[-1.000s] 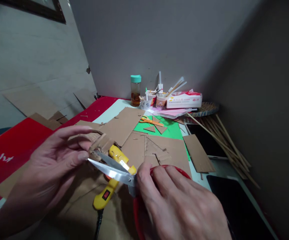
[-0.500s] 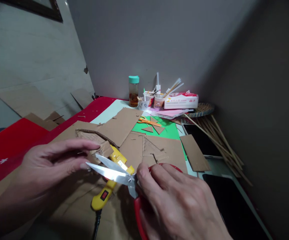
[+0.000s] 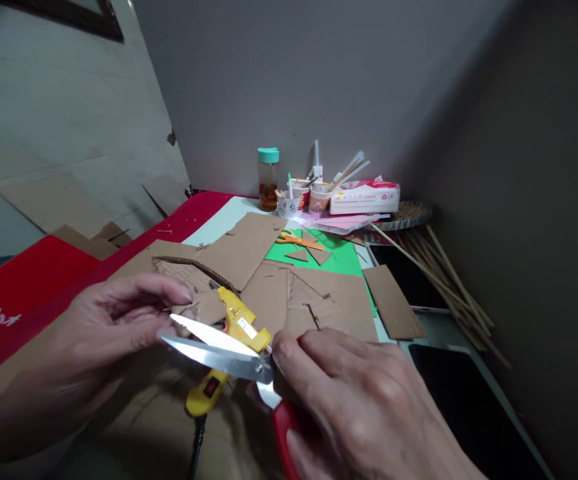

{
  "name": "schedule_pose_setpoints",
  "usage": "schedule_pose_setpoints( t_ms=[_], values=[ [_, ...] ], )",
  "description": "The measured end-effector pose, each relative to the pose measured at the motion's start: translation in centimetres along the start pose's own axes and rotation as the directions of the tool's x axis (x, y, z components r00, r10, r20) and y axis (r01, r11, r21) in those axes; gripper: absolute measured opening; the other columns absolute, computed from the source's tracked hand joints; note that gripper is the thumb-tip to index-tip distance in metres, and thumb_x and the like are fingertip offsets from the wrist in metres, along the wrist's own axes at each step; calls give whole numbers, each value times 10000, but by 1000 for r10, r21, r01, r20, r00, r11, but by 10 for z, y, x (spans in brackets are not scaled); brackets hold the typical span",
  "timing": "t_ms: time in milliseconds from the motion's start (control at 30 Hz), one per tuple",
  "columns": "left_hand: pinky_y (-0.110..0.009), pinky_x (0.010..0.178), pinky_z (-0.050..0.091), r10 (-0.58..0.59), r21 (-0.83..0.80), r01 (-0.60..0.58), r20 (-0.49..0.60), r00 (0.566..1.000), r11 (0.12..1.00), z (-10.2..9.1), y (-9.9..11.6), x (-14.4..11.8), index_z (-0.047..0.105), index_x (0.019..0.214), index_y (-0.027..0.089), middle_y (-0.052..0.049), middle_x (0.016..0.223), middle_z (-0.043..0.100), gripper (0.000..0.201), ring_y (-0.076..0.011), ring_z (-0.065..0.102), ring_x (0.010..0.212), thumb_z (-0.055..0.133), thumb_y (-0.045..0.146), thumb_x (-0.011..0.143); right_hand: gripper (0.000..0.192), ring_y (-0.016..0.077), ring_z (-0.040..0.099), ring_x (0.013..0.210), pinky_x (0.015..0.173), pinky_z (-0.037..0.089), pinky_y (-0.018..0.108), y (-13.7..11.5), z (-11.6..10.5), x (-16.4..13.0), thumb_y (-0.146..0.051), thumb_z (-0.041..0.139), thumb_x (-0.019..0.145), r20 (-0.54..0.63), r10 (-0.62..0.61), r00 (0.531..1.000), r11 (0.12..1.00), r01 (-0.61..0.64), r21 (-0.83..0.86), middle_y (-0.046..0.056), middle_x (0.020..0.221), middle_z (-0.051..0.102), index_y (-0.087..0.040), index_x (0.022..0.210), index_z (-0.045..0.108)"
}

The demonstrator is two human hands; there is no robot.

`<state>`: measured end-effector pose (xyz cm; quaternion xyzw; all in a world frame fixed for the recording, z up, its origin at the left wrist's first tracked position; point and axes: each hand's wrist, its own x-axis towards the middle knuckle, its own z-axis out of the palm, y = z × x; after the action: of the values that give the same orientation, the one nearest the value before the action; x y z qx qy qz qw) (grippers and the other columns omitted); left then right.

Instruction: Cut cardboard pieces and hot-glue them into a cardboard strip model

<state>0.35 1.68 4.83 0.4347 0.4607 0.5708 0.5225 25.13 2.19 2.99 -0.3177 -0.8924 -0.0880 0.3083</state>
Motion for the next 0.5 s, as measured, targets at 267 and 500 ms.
schedule_pose_setpoints(
  t_ms=[267, 500],
  values=[
    [-35, 612, 561, 92, 49, -87, -98, 991, 995, 8, 1, -5, 834, 697, 266, 67, 660, 775, 317, -55, 721, 591, 779, -42, 645, 158, 226, 751, 682, 492, 544, 317, 3, -4, -1, -157, 463, 971, 8, -87, 996, 996, 87, -33, 114, 935, 787, -206, 1066, 580],
    [-60, 592, 574, 113, 53, -108, -91, 989, 993, 9, -1, -7, 828, 680, 279, 71, 642, 771, 300, -70, 721, 578, 779, -10, 618, 159, 202, 736, 646, 500, 565, 319, 2, -2, 3, -116, 458, 948, 19, -101, 995, 994, 102, -37, 91, 897, 779, -207, 1031, 557]
  ],
)
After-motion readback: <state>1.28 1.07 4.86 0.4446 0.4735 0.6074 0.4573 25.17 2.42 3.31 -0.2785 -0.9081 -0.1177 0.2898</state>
